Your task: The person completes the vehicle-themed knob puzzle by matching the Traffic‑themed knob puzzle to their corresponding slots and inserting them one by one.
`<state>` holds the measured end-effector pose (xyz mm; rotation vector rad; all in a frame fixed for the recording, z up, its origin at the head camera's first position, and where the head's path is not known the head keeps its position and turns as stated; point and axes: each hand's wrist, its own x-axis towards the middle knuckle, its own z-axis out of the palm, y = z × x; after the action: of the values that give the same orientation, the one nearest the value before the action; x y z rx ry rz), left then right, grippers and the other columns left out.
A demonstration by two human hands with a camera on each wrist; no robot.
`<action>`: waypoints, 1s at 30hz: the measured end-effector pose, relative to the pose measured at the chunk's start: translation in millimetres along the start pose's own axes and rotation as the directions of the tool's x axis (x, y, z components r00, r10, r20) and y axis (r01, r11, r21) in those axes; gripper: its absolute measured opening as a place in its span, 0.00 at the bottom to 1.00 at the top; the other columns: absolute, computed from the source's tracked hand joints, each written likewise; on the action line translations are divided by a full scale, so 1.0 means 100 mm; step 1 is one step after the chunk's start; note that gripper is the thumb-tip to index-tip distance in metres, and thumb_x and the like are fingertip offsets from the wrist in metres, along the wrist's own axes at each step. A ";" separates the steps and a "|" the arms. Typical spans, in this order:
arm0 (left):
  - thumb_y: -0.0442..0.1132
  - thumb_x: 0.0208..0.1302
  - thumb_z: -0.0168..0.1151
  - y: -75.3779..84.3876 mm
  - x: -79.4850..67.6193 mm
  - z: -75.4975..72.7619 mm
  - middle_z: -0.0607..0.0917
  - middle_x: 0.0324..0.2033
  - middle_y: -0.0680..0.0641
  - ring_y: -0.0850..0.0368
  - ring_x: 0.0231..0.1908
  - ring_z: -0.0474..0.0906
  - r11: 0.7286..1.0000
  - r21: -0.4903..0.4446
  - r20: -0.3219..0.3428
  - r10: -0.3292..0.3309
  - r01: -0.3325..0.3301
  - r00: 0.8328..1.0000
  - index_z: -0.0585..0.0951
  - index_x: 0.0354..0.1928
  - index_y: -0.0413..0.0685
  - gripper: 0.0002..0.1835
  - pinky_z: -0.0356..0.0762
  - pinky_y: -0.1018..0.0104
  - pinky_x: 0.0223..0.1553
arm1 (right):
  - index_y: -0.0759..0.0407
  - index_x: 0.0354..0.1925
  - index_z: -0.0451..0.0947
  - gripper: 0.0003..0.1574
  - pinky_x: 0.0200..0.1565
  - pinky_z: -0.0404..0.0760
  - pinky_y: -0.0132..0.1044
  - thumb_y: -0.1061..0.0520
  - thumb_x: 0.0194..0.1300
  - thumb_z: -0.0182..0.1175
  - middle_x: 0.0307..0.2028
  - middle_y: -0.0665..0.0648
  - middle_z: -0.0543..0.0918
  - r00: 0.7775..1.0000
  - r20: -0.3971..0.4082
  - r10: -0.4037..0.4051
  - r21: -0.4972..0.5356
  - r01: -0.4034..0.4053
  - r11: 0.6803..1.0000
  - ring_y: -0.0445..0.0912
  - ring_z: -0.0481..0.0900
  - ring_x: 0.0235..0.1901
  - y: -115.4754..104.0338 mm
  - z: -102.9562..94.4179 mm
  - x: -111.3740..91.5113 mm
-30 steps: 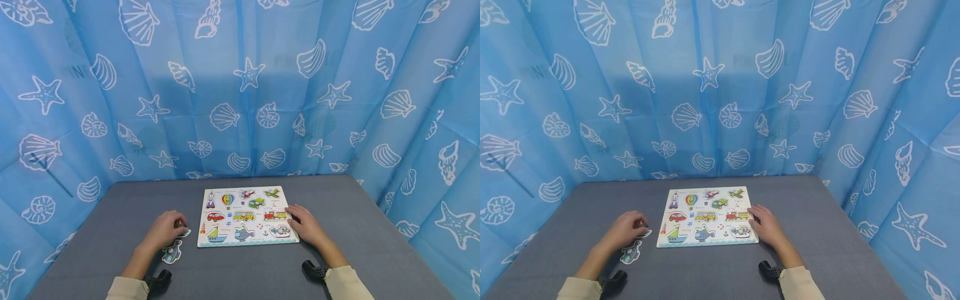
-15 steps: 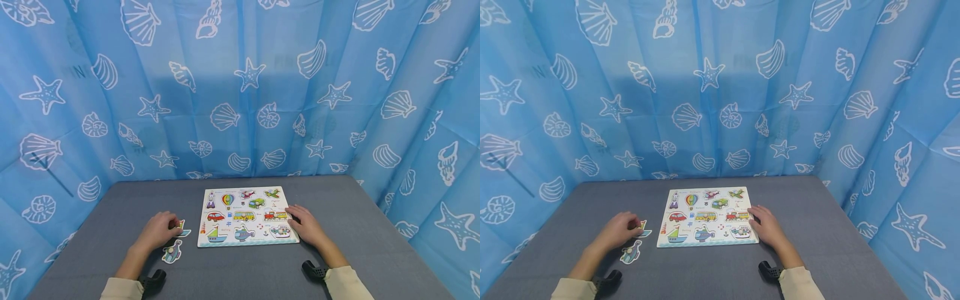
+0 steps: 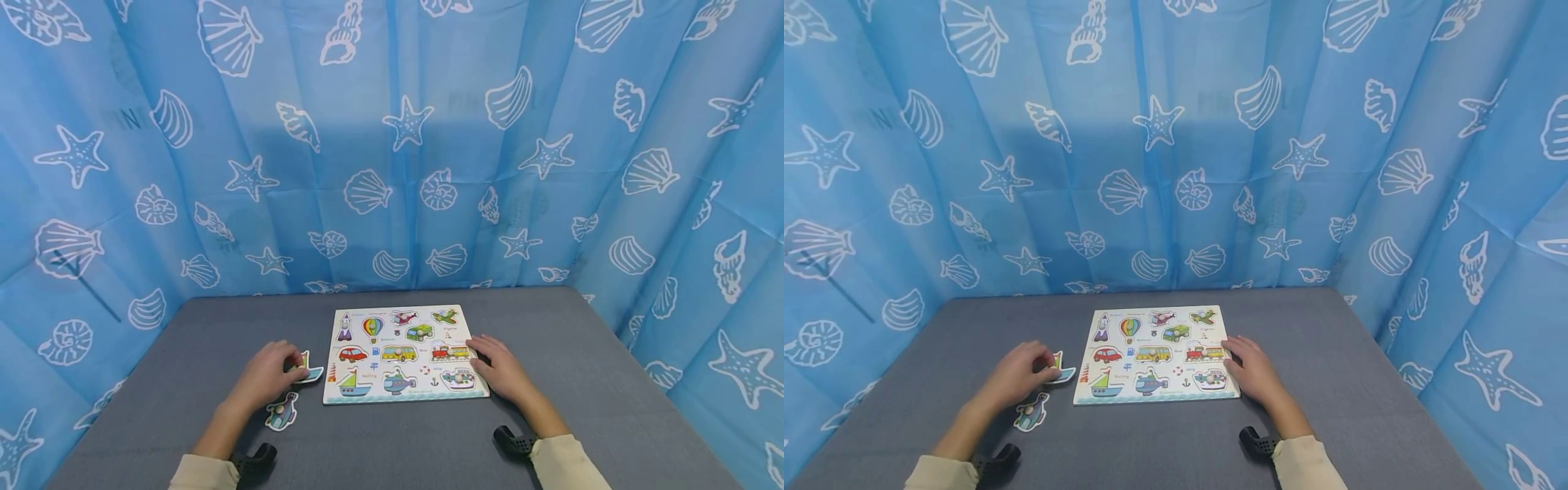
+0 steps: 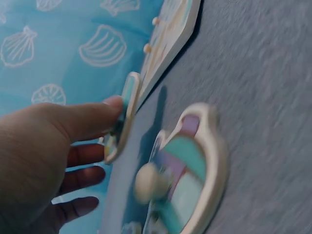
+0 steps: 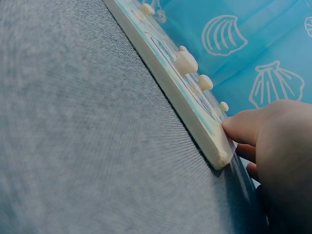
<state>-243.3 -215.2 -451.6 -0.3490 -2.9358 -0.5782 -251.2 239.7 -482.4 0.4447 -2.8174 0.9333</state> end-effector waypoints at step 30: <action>0.50 0.50 0.75 0.56 0.07 0.39 0.73 0.24 0.61 0.64 0.29 0.66 0.965 -0.078 -0.055 0.246 -0.250 0.968 0.76 0.25 0.61 0.14 0.66 0.65 0.33 | 0.66 0.63 0.72 0.26 0.63 0.57 0.63 0.61 0.68 0.57 0.63 0.68 0.71 1.000 -0.002 0.005 -0.002 -0.005 1.000 0.65 0.59 0.67 -0.01 -0.01 0.00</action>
<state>-239.2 -148.4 -466.0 -0.6921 -2.7703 -0.6643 -250.6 239.3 -481.4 0.4370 -2.8187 0.9311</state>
